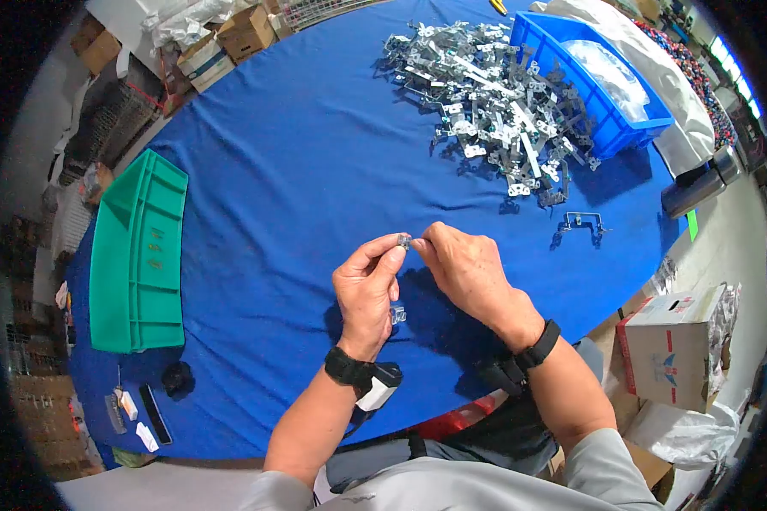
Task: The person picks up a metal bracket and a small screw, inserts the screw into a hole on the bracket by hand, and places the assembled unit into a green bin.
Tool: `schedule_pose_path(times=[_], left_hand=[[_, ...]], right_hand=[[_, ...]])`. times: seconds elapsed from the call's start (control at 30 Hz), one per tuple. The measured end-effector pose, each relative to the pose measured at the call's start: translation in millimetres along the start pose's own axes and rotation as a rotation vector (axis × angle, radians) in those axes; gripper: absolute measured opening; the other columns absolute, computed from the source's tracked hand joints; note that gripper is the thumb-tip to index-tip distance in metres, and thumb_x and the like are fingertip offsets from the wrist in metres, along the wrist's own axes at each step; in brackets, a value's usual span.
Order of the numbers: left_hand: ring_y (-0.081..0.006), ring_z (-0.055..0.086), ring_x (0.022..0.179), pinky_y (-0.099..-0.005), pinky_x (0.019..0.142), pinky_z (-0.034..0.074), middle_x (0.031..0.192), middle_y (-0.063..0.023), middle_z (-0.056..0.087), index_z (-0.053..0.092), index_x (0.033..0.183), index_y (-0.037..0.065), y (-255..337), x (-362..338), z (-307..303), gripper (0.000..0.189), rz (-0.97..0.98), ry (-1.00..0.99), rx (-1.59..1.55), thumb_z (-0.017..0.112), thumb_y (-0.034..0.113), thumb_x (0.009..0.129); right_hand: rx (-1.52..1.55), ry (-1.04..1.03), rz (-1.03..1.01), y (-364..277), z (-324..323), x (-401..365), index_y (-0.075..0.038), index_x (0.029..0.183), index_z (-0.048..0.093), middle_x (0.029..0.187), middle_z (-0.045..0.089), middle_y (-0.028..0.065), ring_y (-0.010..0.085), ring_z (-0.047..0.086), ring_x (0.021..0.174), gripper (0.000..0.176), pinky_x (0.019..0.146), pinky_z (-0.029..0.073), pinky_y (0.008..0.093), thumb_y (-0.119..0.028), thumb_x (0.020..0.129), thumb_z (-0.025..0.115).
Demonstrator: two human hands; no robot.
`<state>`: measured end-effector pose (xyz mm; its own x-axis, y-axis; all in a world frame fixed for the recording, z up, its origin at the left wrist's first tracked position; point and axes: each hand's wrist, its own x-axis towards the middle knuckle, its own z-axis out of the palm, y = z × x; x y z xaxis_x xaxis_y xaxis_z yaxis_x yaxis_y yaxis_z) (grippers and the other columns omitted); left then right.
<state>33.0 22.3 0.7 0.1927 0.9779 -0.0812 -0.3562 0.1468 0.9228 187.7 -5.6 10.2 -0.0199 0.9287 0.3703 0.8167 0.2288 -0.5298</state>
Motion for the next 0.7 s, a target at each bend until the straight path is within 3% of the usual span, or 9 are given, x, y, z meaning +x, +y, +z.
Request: schedule_pose_path(times=[0.33,0.4,0.53,0.6,0.7], left_hand=[[-0.0018,0.053,0.058,-0.0171,0.045,0.041,0.093,-0.0052,0.071,0.072,0.106,-0.001,-3.7,-0.2,-0.8,0.017,0.015,-0.001,-0.001,0.069,0.001,0.089],[-0.0028,0.049,0.05,-0.0175,0.043,0.038,0.085,-0.0044,0.071,0.071,0.105,0.0,-3.1,0.0,1.0,0.015,0.032,0.015,0.027,0.069,0.005,0.091],[-0.0029,0.049,0.05,-0.0176,0.043,0.037,0.083,-0.0038,0.07,0.072,0.105,0.0,-2.4,0.2,0.6,0.015,0.029,0.016,0.026,0.068,0.005,0.091],[-0.0023,0.053,0.058,-0.0173,0.045,0.041,0.09,-0.0046,0.071,0.072,0.106,-0.001,-1.4,-0.2,-1.2,0.017,-0.005,0.003,0.007,0.07,0.002,0.089],[-0.0025,0.052,0.057,-0.0173,0.046,0.041,0.089,-0.0046,0.07,0.072,0.106,-0.001,-1.4,0.2,-2.1,0.017,-0.006,-0.009,0.002,0.07,0.002,0.09]], right_hand=[[0.06,0.001,0.034,0.6,-6.7,2.6,-0.003,0.084,0.051,0.073,0.061,0.018,0.0389,0.062,0.064,0.024,0.053,0.048,0.0487,-0.023,0.094,0.061],[0.071,-0.005,0.041,1.4,-8.2,2.8,-0.003,0.083,0.051,0.073,0.061,0.0181,0.0392,0.063,0.064,0.024,0.053,0.048,0.0489,-0.023,0.094,0.061],[0.07,-0.006,0.059,2.1,-10.4,3.1,-0.003,0.082,0.051,0.071,0.061,0.0184,0.0395,0.063,0.065,0.025,0.054,0.048,0.0486,-0.022,0.094,0.062],[0.082,-0.006,0.06,1.9,-10.3,3.0,-0.003,0.083,0.051,0.071,0.061,0.0185,0.0395,0.063,0.065,0.025,0.054,0.048,0.0486,-0.022,0.094,0.062],[0.103,-0.005,0.05,1.1,-9.9,2.6,-0.003,0.084,0.051,0.072,0.061,0.0187,0.0397,0.063,0.066,0.023,0.055,0.048,0.0489,-0.021,0.094,0.062]])
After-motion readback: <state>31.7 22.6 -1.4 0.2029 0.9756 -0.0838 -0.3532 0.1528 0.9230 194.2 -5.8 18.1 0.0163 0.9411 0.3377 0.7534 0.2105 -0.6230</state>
